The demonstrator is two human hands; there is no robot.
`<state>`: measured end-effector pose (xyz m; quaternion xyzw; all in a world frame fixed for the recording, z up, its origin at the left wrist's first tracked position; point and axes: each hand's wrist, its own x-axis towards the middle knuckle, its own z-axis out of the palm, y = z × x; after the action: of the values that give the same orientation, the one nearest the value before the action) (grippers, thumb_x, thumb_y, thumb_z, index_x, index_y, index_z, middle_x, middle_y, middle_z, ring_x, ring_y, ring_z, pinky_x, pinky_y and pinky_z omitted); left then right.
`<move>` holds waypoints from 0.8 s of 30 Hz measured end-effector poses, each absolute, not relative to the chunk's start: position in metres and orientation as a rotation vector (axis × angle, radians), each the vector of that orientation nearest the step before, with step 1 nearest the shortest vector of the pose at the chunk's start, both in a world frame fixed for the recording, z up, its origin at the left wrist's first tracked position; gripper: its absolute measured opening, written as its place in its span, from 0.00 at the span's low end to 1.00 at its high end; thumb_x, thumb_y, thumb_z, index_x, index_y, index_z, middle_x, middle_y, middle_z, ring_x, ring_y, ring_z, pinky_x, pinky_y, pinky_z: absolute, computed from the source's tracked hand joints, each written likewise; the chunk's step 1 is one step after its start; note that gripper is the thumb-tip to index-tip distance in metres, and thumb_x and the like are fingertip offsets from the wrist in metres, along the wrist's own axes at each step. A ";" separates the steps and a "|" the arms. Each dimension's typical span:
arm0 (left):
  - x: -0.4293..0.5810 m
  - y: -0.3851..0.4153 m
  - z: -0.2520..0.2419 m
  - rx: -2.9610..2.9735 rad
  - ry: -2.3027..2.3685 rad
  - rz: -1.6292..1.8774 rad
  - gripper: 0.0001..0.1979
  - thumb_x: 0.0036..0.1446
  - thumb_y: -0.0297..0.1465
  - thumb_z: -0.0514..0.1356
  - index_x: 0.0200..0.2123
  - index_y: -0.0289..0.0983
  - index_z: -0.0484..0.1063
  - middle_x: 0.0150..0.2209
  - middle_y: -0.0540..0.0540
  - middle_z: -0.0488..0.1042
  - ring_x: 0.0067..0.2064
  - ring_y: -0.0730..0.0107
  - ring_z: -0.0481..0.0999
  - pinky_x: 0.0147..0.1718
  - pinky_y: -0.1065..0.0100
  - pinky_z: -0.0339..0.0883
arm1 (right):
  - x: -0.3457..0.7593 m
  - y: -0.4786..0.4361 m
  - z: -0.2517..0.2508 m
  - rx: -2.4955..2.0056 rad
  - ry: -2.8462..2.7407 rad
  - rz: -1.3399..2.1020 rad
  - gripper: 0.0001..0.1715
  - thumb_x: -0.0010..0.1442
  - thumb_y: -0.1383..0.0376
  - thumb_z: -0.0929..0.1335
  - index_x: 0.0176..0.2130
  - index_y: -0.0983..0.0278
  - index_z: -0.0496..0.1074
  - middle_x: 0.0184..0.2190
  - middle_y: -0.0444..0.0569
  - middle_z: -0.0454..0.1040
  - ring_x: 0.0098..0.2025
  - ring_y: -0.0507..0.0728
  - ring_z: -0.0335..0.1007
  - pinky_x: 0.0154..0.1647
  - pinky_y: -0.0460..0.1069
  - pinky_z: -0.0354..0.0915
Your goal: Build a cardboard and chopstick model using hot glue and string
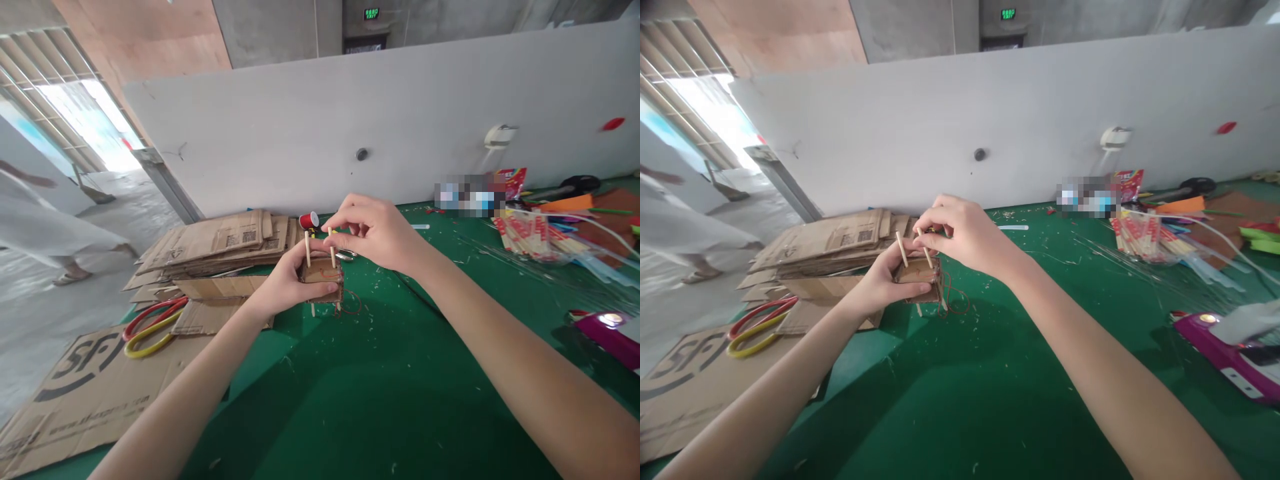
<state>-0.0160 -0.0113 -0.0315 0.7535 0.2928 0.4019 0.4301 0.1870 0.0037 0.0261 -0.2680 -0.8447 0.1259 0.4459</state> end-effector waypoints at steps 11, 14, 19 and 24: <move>-0.013 -0.013 -0.030 1.570 0.646 1.001 0.12 0.55 0.36 0.65 0.43 0.39 0.73 0.40 0.48 0.75 0.41 0.70 0.75 0.43 0.67 0.70 | 0.184 -0.002 0.023 -0.583 -2.242 0.388 0.06 0.61 0.64 0.69 0.34 0.62 0.76 0.31 0.44 0.71 0.29 0.49 0.62 0.29 0.47 0.57; -0.008 -0.013 -0.032 1.584 0.702 1.099 0.12 0.55 0.40 0.65 0.35 0.37 0.73 0.33 0.50 0.73 0.35 0.74 0.72 0.38 0.71 0.67 | 0.186 -0.010 0.030 -0.664 -2.318 0.292 0.07 0.62 0.64 0.68 0.39 0.61 0.76 0.33 0.44 0.71 0.30 0.49 0.63 0.31 0.47 0.58; -0.009 -0.012 -0.025 1.559 0.865 1.242 0.15 0.53 0.43 0.65 0.36 0.37 0.73 0.33 0.49 0.73 0.34 0.72 0.71 0.34 0.70 0.66 | 0.213 -0.031 0.070 -0.698 -1.996 0.024 0.11 0.63 0.61 0.67 0.45 0.58 0.76 0.32 0.45 0.70 0.31 0.50 0.65 0.31 0.46 0.59; -0.016 -0.010 -0.014 1.723 0.989 1.321 0.14 0.55 0.43 0.64 0.34 0.37 0.73 0.32 0.49 0.72 0.32 0.72 0.68 0.32 0.71 0.62 | 0.286 0.000 0.077 -0.720 -1.367 -0.083 0.12 0.66 0.64 0.63 0.43 0.53 0.75 0.26 0.45 0.65 0.24 0.50 0.59 0.24 0.48 0.54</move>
<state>-0.0163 -0.0101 -0.0141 0.6714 0.3852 0.5146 0.3688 0.2856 0.0001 0.0767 -0.3250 -0.6174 -0.0373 0.7154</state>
